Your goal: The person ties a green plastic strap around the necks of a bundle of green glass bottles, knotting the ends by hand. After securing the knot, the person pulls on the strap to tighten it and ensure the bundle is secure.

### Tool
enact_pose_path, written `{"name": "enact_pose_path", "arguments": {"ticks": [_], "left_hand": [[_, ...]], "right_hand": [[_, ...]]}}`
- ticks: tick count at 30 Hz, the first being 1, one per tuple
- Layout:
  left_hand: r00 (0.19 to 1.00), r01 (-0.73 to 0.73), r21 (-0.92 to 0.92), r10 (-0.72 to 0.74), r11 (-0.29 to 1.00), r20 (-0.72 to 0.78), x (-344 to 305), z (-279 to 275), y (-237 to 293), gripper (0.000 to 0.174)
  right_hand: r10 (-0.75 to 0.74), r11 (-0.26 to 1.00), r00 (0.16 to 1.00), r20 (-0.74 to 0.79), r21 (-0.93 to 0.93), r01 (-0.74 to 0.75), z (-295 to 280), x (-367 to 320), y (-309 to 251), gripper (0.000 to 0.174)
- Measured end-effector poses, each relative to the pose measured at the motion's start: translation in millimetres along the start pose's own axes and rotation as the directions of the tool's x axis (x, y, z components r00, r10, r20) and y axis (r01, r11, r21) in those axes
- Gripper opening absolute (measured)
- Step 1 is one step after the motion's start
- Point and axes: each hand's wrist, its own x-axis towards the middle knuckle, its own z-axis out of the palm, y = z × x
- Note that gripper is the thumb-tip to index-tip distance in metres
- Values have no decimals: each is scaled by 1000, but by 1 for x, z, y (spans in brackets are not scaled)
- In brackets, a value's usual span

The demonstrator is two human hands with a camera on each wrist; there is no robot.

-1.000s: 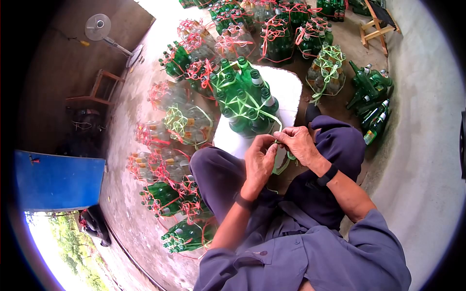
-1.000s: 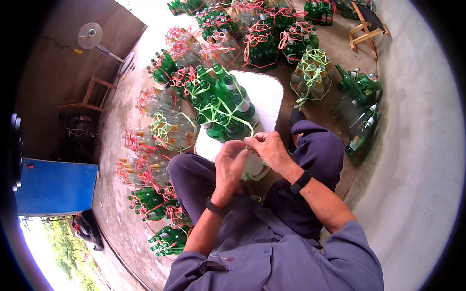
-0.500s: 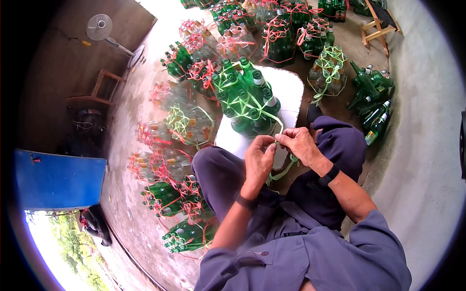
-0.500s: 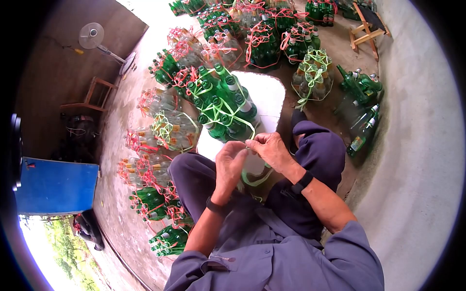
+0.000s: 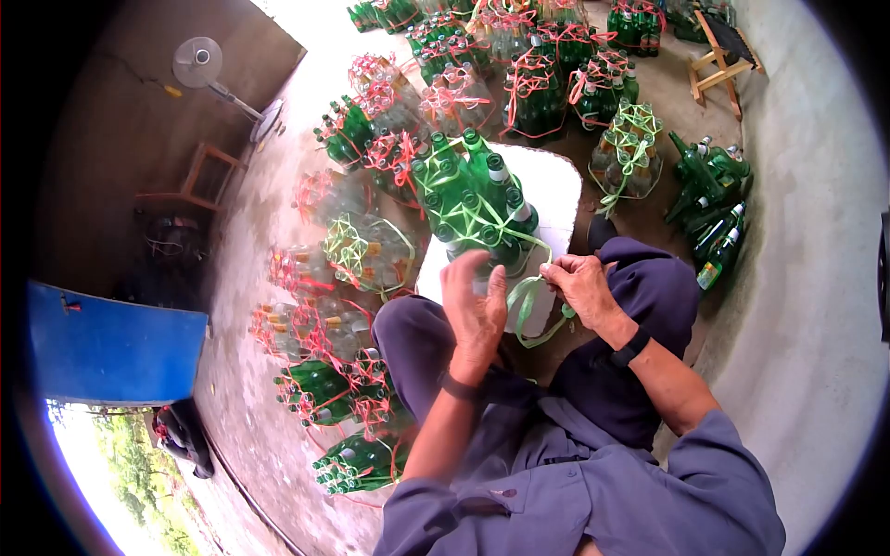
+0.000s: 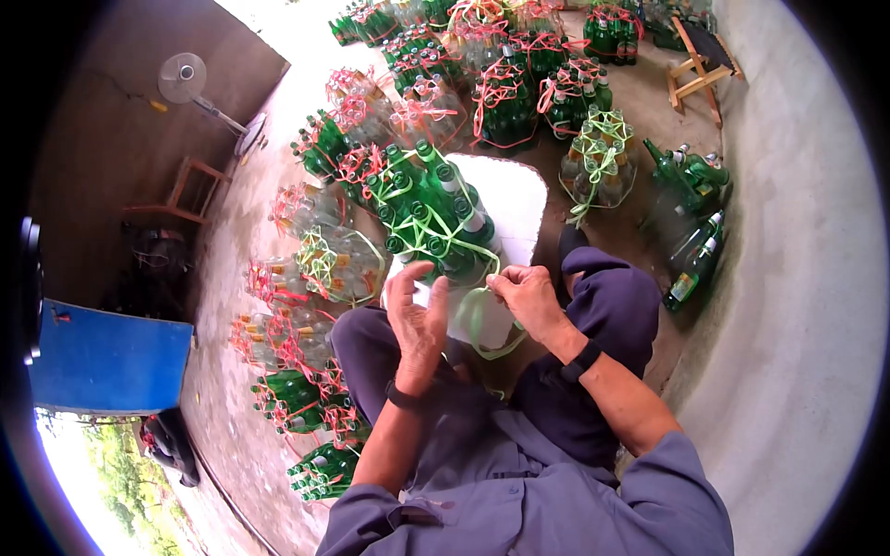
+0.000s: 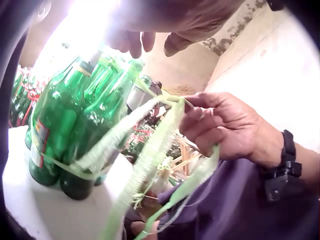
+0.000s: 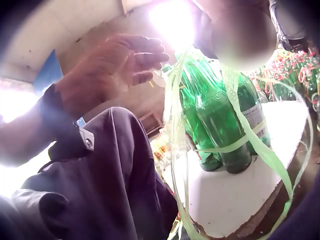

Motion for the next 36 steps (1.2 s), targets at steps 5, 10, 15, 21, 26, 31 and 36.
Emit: {"name": "enact_pose_path", "arguments": {"ticks": [5, 10, 15, 21, 26, 31, 36], "left_hand": [[983, -164, 299, 180, 940, -27, 27, 3, -11, 50], [995, -68, 470, 24, 880, 99, 38, 23, -19, 77], [995, -99, 401, 77, 911, 70, 44, 32, -26, 86], [998, -61, 380, 55, 923, 27, 46, 38, -27, 92], [998, -64, 458, 52, 887, 38, 46, 40, -25, 93], [994, -105, 484, 100, 869, 37, 47, 42, -32, 91], [991, -137, 456, 126, 879, 54, 47, 41, -32, 89]], "right_hand": [[39, 989, 997, -72, 142, -28, -6, 6, 9, 20], [57, 992, 990, -126, 119, -42, -10, 8, 17, 21], [78, 988, 979, -190, 144, -50, -13, 7, 13, 20], [-8, 996, 957, -289, 87, 35, -21, 23, 30, 21], [4, 974, 938, -348, 215, 76, -21, 30, 20, 19], [25, 958, 941, -339, 277, 74, -26, 37, 14, 15], [7, 956, 952, -307, 282, 84, -31, 37, 13, 14]]}}
